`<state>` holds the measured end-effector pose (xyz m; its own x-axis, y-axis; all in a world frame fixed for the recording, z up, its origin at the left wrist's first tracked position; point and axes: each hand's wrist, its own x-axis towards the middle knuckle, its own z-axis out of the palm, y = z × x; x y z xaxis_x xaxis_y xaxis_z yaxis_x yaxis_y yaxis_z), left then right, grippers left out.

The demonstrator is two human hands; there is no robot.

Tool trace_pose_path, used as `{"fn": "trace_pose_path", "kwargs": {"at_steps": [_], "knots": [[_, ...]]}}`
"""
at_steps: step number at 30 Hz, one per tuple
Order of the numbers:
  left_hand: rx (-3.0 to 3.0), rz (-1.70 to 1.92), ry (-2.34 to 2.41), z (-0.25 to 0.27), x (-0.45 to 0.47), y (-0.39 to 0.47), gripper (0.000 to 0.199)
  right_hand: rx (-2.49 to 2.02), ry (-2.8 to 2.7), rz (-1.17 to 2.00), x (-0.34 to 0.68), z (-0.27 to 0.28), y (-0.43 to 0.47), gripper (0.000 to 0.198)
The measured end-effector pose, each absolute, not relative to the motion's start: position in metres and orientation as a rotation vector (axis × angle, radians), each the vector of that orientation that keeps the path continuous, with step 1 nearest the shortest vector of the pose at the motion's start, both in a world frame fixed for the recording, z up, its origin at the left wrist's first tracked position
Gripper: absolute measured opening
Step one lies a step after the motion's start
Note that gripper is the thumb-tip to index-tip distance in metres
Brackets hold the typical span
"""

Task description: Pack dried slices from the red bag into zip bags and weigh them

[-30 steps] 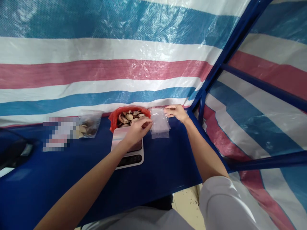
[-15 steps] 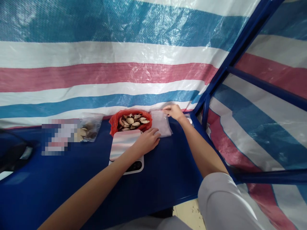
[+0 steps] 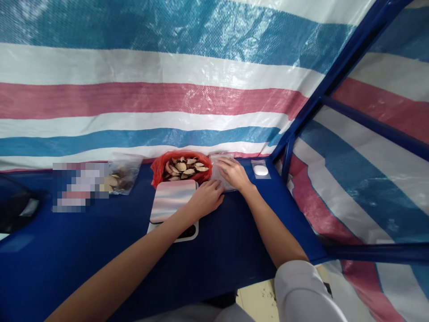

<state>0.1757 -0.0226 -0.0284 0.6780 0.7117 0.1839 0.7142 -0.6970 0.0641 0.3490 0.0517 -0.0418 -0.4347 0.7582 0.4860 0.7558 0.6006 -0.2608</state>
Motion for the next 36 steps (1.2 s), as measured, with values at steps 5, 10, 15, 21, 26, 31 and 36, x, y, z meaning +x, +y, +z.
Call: {"fn": "trace_pose_path", "kwargs": {"at_steps": [5,10,15,21,26,31,36], "knots": [[-2.875,-0.281,-1.216,-0.031,0.173,-0.024,0.027,-1.154,-2.387,0.060,0.349,-0.057,0.065,0.035],[-2.878,-0.253,-1.209,-0.031,0.170,-0.025,0.029,-1.073,-2.486,0.018,0.352,-0.061,0.069,0.036],[-2.894,-0.223,-1.228,-0.029,0.169,-0.024,0.033,-1.029,-2.520,-0.009,0.353,-0.064,0.073,0.035],[-2.881,-0.316,-1.243,-0.022,0.168,-0.026,0.033,-1.040,-2.363,0.067,0.356,-0.042,0.069,0.031],[-2.822,-0.537,-1.236,-0.011,0.149,-0.030,0.028,-0.988,-2.222,0.066,0.356,-0.021,0.041,0.028],[-2.672,-0.817,-1.333,-0.007,0.102,-0.036,0.026,-1.044,-2.212,0.039,0.343,-0.031,-0.002,0.026],[-2.481,-0.976,-1.534,-0.014,0.038,-0.048,0.031,-1.238,-2.257,-0.042,0.322,-0.049,-0.035,0.028]]}}
